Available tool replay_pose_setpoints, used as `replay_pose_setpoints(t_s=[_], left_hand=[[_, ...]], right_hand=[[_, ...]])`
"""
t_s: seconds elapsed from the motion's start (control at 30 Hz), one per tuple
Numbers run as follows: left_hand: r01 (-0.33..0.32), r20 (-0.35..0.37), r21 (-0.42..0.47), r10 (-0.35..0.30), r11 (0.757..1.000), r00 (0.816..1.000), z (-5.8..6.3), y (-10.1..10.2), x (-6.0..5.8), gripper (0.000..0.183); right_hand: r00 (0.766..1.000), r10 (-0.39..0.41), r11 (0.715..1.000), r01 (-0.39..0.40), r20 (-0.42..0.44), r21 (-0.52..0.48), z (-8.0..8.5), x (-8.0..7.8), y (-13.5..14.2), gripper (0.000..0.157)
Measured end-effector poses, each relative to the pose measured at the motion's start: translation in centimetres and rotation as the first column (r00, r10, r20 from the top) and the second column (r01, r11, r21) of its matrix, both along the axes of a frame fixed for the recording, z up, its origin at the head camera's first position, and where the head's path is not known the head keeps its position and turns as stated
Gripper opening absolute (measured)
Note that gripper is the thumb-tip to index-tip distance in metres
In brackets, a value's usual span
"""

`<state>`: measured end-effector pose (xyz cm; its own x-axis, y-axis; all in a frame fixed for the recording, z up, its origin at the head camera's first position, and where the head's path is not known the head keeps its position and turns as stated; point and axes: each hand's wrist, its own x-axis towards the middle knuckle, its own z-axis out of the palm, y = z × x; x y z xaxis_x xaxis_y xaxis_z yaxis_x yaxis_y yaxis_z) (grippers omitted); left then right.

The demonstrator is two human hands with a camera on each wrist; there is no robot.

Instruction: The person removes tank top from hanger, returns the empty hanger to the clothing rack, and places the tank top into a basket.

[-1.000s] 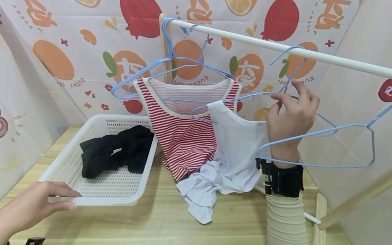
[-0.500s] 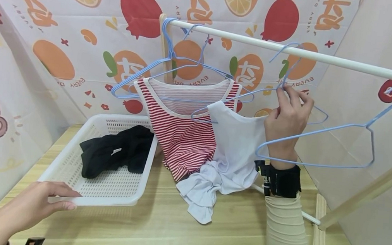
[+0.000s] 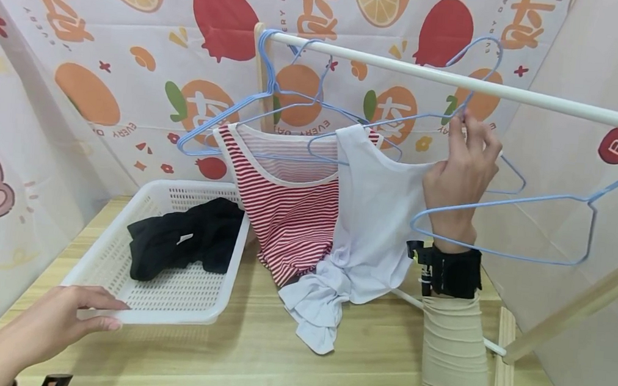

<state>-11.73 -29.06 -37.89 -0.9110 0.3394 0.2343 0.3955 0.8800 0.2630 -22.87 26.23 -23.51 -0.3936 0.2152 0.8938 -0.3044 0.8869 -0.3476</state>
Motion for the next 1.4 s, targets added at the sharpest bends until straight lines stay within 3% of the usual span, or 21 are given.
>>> replay_pose_setpoints(t_s=[0.13, 0.3, 0.5, 0.83, 1.1, 1.4], left_hand=[[0.006, -0.033, 0.004, -0.006, 1.0, 0.999, -0.1, 0.0, 0.1, 0.024], [-0.019, 0.009, -0.001, 0.019, 1.0, 1.0, 0.1, 0.0, 0.1, 0.025], [-0.03, 0.038, -0.007, 0.03, 1.0, 0.999, 0.3, 0.1, 0.1, 0.025], [-0.008, 0.034, -0.001, 0.008, 1.0, 0.999, 0.5, 0.1, 0.0, 0.024], [0.007, 0.024, 0.009, -0.007, 1.0, 1.0, 0.6, 0.1, 0.0, 0.024], [0.006, 0.027, -0.002, -0.006, 1.0, 1.0, 0.7, 0.1, -0.1, 0.024]], right_hand=[[0.995, -0.024, 1.0, 0.022, 0.097, 0.021, -0.1, 0.0, -0.1, 0.053], [0.984, -0.049, 0.999, 0.044, 0.17, 0.03, -0.3, 0.0, -0.5, 0.032], [0.983, 0.079, 0.994, -0.089, 0.166, 0.056, -1.6, -0.3, -0.7, 0.01], [0.955, 0.231, 0.964, -0.25, 0.186, 0.089, -3.4, -0.2, -1.3, 0.006], [0.889, 0.367, 0.927, -0.374, 0.276, -0.028, -3.5, 0.7, -1.6, 0.03], [0.819, 0.421, 0.894, -0.446, 0.389, -0.027, -5.1, 1.4, -1.3, 0.018]])
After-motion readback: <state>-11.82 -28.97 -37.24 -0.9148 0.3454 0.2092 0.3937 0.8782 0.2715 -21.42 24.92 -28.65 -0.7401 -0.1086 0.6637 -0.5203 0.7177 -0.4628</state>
